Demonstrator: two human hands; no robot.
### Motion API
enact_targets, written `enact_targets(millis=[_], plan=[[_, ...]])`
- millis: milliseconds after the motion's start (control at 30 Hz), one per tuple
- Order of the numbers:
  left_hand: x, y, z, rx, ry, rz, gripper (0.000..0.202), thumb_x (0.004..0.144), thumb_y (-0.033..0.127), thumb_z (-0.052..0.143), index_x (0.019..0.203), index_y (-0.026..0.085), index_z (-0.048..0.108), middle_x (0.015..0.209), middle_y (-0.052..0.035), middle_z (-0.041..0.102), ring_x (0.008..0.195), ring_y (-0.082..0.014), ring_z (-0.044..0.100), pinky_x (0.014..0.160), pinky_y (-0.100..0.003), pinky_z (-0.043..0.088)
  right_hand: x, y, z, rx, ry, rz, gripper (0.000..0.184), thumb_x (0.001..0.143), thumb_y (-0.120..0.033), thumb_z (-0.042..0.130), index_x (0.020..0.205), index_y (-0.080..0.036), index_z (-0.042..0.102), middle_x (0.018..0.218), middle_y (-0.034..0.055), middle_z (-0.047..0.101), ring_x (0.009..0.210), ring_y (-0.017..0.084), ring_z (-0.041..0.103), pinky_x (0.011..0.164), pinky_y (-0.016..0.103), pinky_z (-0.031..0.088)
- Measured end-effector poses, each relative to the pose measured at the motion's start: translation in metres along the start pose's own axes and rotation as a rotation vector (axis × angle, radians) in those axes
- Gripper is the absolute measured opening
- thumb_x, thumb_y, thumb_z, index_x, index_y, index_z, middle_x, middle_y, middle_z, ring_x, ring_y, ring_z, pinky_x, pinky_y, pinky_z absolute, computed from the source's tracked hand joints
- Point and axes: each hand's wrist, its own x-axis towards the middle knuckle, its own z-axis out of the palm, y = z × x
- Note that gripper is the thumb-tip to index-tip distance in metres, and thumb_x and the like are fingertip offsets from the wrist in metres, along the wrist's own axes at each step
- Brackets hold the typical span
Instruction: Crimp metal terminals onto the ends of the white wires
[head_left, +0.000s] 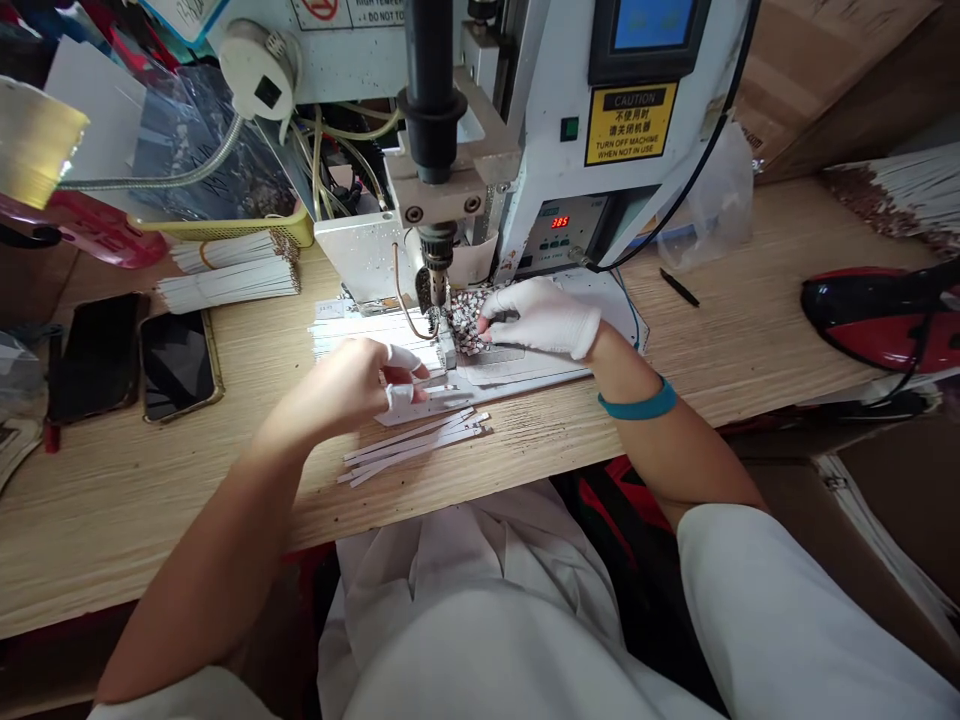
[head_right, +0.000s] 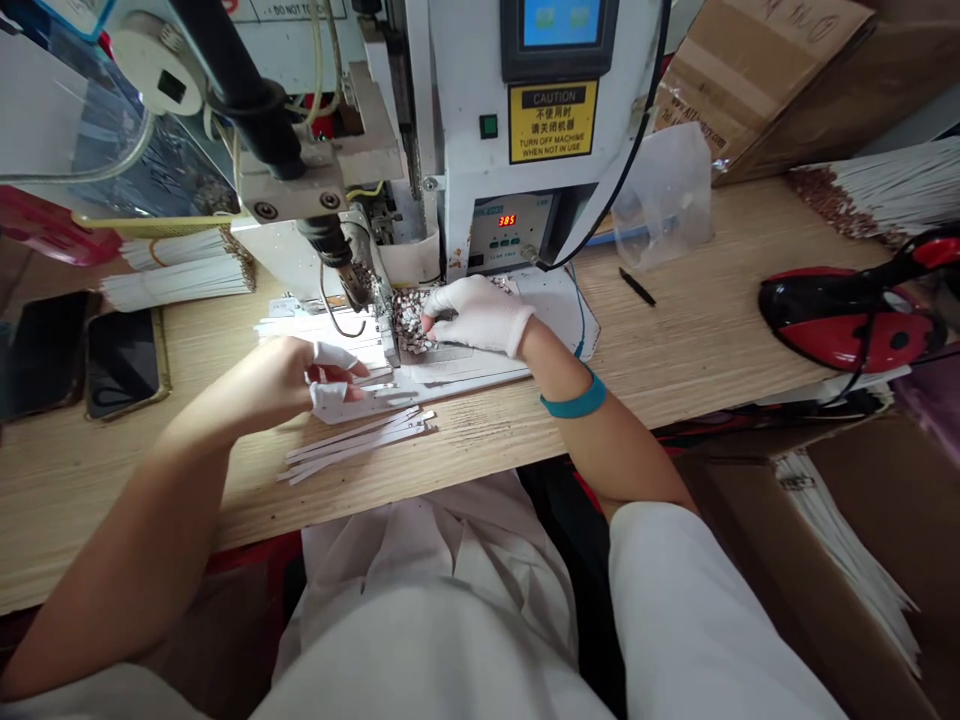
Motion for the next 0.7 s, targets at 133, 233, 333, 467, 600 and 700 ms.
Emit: enact_targets(millis=[133, 233, 333, 467, 600, 700], plan=[[0.007, -0.003, 0.015, 0.248, 0.199, 0.039, 0.028, 0.075, 0.032, 0.057, 0.092, 0.016, 0.073, 0.084, -0.0083, 0.069, 0.071, -0.0198, 0.061, 0.063, -0.028, 0.044, 0.004, 0.001, 0.015, -0.078, 0.064, -0.042, 0.017, 0.076, -0.019, 0.061, 0.085, -0.016, 0.074, 0.086, 0.0024, 0.072, 0.084, 0.018, 0.064, 0.077, 0.028, 0.043], [0.010, -0.002, 0.022, 0.358, 0.190, 0.053, 0.026, 0.079, 0.031, 0.051, 0.085, 0.015, 0.071, 0.086, -0.0098, 0.067, 0.069, -0.0209, 0.059, 0.061, -0.029, 0.042, 0.007, 0.000, 0.023, -0.135, 0.074, -0.079, 0.016, 0.077, -0.019, 0.060, 0.084, -0.015, 0.074, 0.085, 0.0043, 0.071, 0.083, 0.018, 0.063, 0.075, 0.028, 0.042], [0.010, 0.001, 0.024, 0.392, 0.190, 0.076, 0.024, 0.080, 0.028, 0.048, 0.082, 0.016, 0.069, 0.082, -0.0090, 0.065, 0.068, -0.0207, 0.057, 0.060, -0.029, 0.040, 0.008, -0.001, 0.025, -0.194, 0.068, -0.092, 0.015, 0.079, -0.018, 0.058, 0.079, -0.013, 0.072, 0.081, 0.0054, 0.069, 0.079, 0.018, 0.061, 0.072, 0.029, 0.041], [0.009, 0.001, 0.024, 0.366, 0.211, 0.065, 0.025, 0.076, 0.019, 0.047, 0.083, 0.016, 0.070, 0.082, -0.0094, 0.066, 0.073, -0.0209, 0.058, 0.064, -0.029, 0.042, 0.006, -0.005, 0.021, -0.186, 0.132, -0.068, 0.012, 0.079, -0.020, 0.058, 0.076, -0.014, 0.068, 0.076, 0.0044, 0.067, 0.074, 0.017, 0.060, 0.068, 0.029, 0.041], [0.012, -0.003, 0.023, 0.316, 0.254, 0.105, 0.027, 0.071, 0.011, 0.045, 0.081, 0.016, 0.069, 0.090, -0.0098, 0.066, 0.081, -0.0214, 0.059, 0.069, -0.028, 0.043, 0.002, -0.010, 0.020, 0.154, 0.069, 0.144, 0.008, 0.077, -0.022, 0.058, 0.080, -0.015, 0.061, 0.067, 0.0039, 0.065, 0.054, 0.014, 0.058, 0.051, 0.026, 0.042], [0.013, -0.003, 0.020, 0.233, 0.251, 0.079, 0.030, 0.068, 0.008, 0.043, 0.086, 0.017, 0.066, 0.084, -0.0068, 0.068, 0.075, -0.0200, 0.060, 0.065, -0.027, 0.042, -0.001, -0.009, 0.016, 0.267, 0.043, 0.247, 0.009, 0.074, -0.017, 0.057, 0.083, -0.015, 0.059, 0.064, 0.0036, 0.065, 0.048, 0.013, 0.055, 0.045, 0.026, 0.041]])
